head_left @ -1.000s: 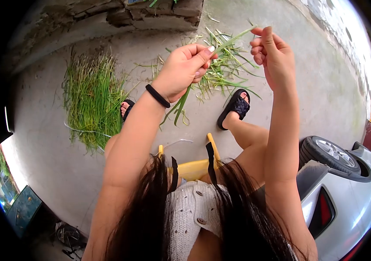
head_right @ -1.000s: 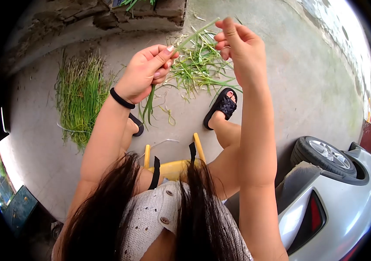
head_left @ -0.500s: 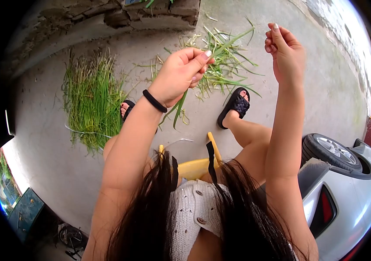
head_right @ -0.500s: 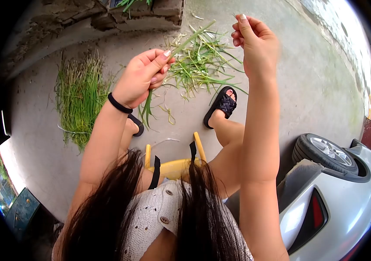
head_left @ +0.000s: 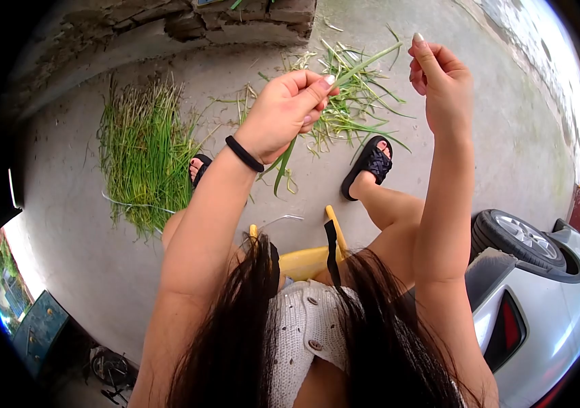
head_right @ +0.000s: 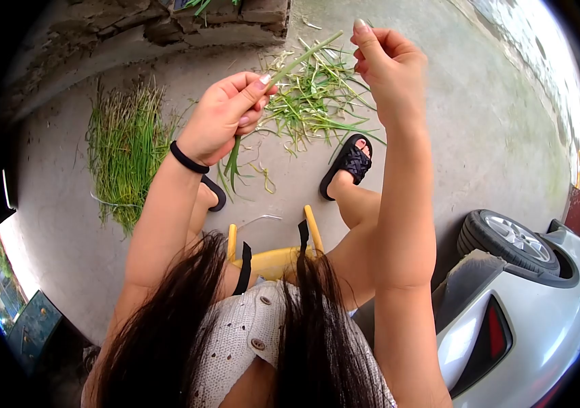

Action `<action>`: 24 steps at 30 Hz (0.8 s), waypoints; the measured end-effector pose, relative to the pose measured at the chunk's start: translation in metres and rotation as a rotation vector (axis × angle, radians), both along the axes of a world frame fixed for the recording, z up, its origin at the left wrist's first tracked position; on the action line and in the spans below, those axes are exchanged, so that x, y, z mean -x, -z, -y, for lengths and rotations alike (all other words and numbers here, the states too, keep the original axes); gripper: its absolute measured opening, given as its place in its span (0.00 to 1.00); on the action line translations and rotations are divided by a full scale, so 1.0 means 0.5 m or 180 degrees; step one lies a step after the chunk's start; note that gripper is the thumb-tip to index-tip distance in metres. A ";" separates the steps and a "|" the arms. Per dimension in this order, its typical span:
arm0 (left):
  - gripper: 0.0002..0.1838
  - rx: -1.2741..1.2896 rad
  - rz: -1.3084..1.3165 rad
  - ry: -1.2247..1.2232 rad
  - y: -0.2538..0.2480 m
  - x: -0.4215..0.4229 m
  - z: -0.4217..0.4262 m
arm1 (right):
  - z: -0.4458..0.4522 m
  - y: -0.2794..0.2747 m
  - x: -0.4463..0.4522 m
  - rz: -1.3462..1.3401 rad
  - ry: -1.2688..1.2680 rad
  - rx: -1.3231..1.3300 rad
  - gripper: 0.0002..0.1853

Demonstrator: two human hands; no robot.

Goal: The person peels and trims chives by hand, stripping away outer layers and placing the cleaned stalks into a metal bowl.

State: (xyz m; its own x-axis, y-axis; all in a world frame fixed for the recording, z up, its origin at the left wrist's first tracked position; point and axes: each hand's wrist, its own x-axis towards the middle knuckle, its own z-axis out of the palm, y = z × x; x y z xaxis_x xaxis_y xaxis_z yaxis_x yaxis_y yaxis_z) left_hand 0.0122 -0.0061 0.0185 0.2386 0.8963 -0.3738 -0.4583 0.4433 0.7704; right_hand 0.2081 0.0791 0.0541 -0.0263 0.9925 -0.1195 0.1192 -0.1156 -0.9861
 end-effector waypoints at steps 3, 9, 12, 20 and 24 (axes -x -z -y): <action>0.11 0.0047 0.0101 0.0015 0.000 0.002 -0.001 | -0.028 0.016 -0.048 -0.0712 0.0154 -0.0133 0.15; 0.15 0.0059 0.1025 -0.0613 0.011 0.028 -0.023 | 0.001 0.045 0.011 -0.0330 -0.0287 0.0236 0.14; 0.16 0.0104 0.1447 -0.1014 0.022 0.050 -0.042 | 0.063 0.049 0.087 -0.0351 -0.1384 0.0757 0.22; 0.12 0.0037 0.2067 -0.1593 0.056 0.129 -0.061 | 0.144 0.080 0.154 -0.1236 -0.2737 0.1904 0.23; 0.13 -0.0150 0.2461 -0.1632 0.034 0.174 -0.061 | 0.138 0.074 0.149 -0.1690 -0.2623 0.2348 0.20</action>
